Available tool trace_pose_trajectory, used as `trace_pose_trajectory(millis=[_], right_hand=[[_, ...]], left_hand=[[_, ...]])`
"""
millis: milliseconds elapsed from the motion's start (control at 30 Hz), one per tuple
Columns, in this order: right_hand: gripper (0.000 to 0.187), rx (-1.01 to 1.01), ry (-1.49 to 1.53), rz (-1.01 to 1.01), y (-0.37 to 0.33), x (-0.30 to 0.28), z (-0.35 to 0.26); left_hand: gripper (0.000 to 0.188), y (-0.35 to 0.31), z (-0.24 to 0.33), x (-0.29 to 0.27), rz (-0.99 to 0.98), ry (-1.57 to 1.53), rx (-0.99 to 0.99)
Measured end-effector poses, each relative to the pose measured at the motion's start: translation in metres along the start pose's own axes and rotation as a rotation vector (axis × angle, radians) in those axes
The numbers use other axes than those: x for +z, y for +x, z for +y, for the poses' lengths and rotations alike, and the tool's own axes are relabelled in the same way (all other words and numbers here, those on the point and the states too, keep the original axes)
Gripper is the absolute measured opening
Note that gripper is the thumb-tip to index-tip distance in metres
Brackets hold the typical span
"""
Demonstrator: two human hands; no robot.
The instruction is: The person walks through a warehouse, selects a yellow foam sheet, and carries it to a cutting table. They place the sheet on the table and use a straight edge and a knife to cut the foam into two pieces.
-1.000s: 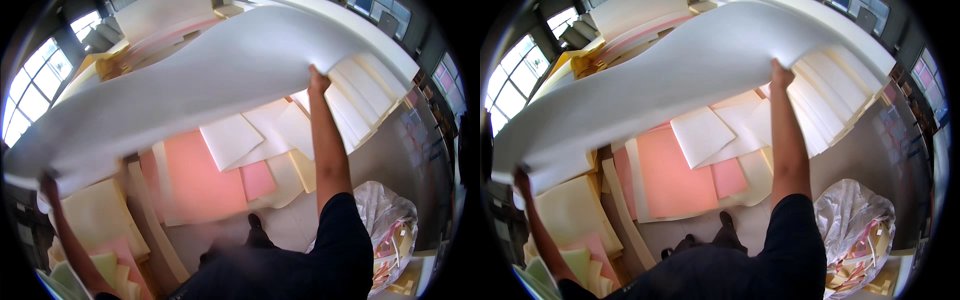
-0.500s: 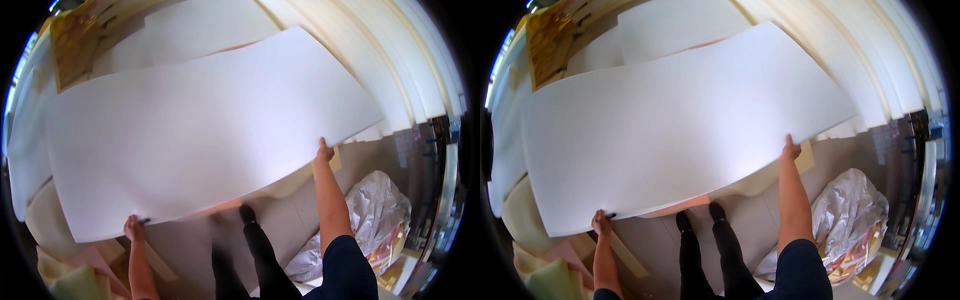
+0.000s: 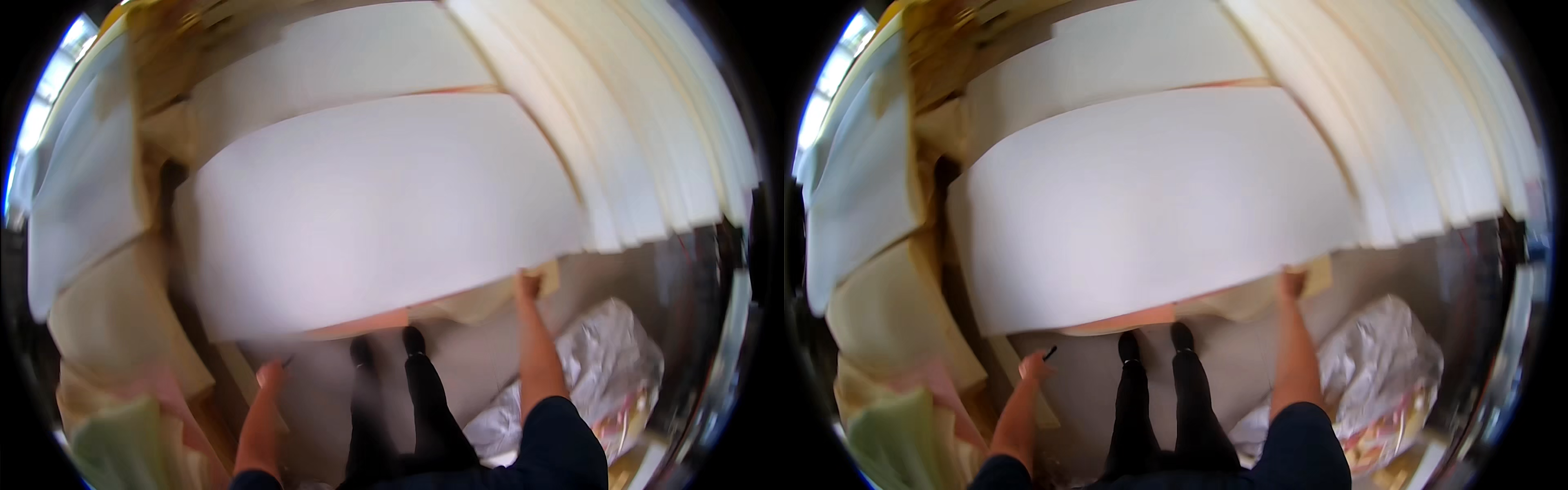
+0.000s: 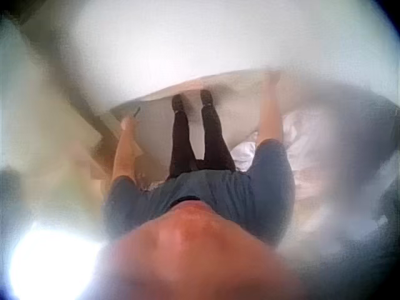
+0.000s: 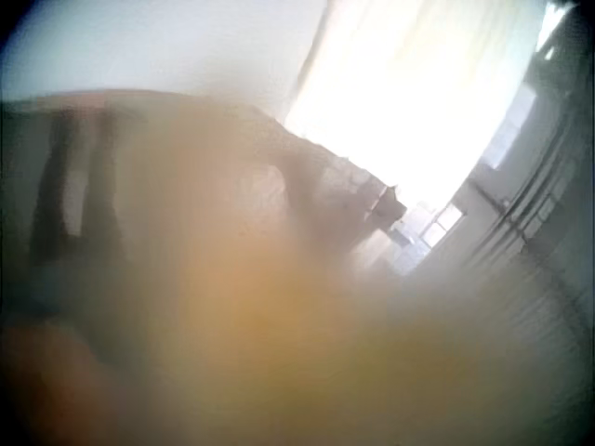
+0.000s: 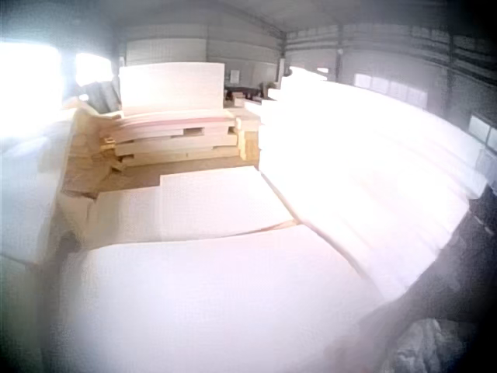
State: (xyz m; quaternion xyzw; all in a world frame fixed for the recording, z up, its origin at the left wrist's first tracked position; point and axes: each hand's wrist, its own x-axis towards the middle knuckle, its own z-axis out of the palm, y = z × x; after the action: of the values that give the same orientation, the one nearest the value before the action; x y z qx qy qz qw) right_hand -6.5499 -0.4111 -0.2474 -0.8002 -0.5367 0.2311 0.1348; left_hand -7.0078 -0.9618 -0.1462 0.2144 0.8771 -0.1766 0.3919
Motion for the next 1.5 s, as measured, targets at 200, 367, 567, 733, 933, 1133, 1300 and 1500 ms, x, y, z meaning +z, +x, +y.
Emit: trace_pose_trajectory(millis=[200, 367, 567, 733, 933, 1133, 1300, 1500], right_hand=[[0.026, -0.418, -0.280, -0.774, -0.280, -0.049, -0.025], [0.032, -0.876, -0.207, -1.354, -0.415, -0.104, -0.014], [0.032, -0.428, -0.049, -0.920, -0.426, -0.152, 0.061], [0.033, 0.070, -0.087, -0.667, -0.486, -0.225, 0.213], [0.028, 0.364, -0.005, -0.529, -0.596, -0.249, 0.340], [0.033, 0.630, 0.158, -0.328, -0.730, -0.161, 0.461], [0.040, 0.947, 0.525, -0.372, -0.797, -0.246, 0.524], [0.031, 1.080, 0.257, -0.212, -0.888, -0.220, 0.610]], left_hand=[[0.047, -0.122, 0.052, 0.093, 0.050, -0.371, 0.113], [0.045, -0.153, 0.039, 0.140, 0.069, -0.227, 0.481], [0.047, -0.132, 0.006, 0.091, -0.172, 0.138, 0.813], [0.031, -0.045, -0.003, 0.001, -0.173, -0.329, 0.422], [0.026, -0.116, 0.135, -0.070, 0.046, 0.043, 0.532], [0.027, -0.266, 0.298, 0.060, -0.145, -0.007, 0.956], [0.032, -0.387, 0.351, 0.262, -0.085, 0.543, 1.534], [0.031, -0.553, 0.356, 0.397, -0.074, 0.949, 1.804]])
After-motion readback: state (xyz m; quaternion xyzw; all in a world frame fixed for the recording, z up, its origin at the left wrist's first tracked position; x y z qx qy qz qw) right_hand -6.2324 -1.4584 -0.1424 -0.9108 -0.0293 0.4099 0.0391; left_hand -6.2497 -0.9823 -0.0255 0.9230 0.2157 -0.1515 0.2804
